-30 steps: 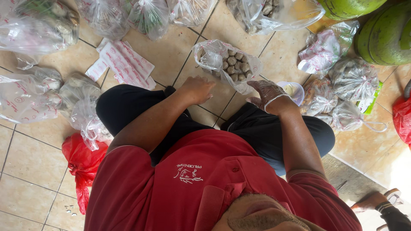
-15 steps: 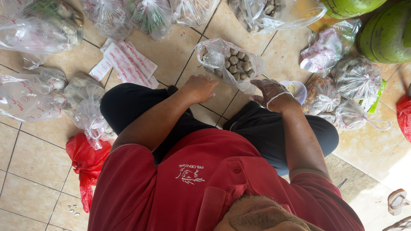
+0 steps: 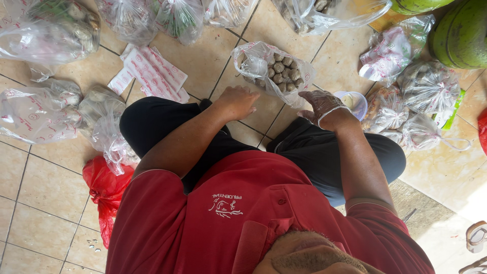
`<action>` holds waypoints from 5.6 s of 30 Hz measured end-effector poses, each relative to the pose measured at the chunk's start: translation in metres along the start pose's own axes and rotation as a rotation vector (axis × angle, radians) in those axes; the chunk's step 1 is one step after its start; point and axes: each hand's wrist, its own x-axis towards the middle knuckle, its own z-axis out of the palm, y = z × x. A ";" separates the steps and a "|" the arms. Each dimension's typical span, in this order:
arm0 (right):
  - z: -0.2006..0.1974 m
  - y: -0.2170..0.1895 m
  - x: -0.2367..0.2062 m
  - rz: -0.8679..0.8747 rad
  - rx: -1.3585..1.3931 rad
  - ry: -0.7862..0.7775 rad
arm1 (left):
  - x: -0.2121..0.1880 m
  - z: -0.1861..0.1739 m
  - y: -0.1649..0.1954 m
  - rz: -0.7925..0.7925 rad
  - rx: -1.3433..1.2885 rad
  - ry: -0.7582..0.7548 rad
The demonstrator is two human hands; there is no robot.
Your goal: The person sits on the floor and transfers small round food items from a large plastic bag into smaller clear plastic bags. They then tie the smaller bags and place them on the floor. The person repeats this process with multiple bags.
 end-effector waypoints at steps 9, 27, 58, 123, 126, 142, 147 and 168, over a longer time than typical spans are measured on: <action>-0.004 -0.002 -0.002 -0.001 0.005 -0.007 | 0.001 0.000 0.001 0.001 0.011 -0.011; -0.002 -0.001 -0.003 0.007 -0.017 -0.018 | -0.001 -0.003 0.003 -0.009 0.005 -0.033; -0.012 -0.013 -0.006 0.074 -0.020 -0.068 | -0.001 -0.006 0.006 -0.027 0.009 -0.067; -0.006 -0.007 -0.008 0.017 -0.040 -0.028 | 0.000 0.000 0.002 -0.019 -0.002 0.026; -0.007 -0.007 -0.008 0.032 -0.025 -0.039 | 0.001 0.002 0.001 -0.016 -0.008 0.022; 0.002 0.001 -0.005 -0.026 -0.031 0.003 | 0.021 0.000 -0.009 -0.284 -0.337 0.484; 0.006 0.004 -0.004 -0.010 -0.032 -0.021 | 0.050 0.032 -0.045 -0.204 -0.319 1.102; 0.008 0.007 -0.012 -0.039 -0.052 0.030 | 0.072 0.037 -0.053 -0.045 -1.003 0.746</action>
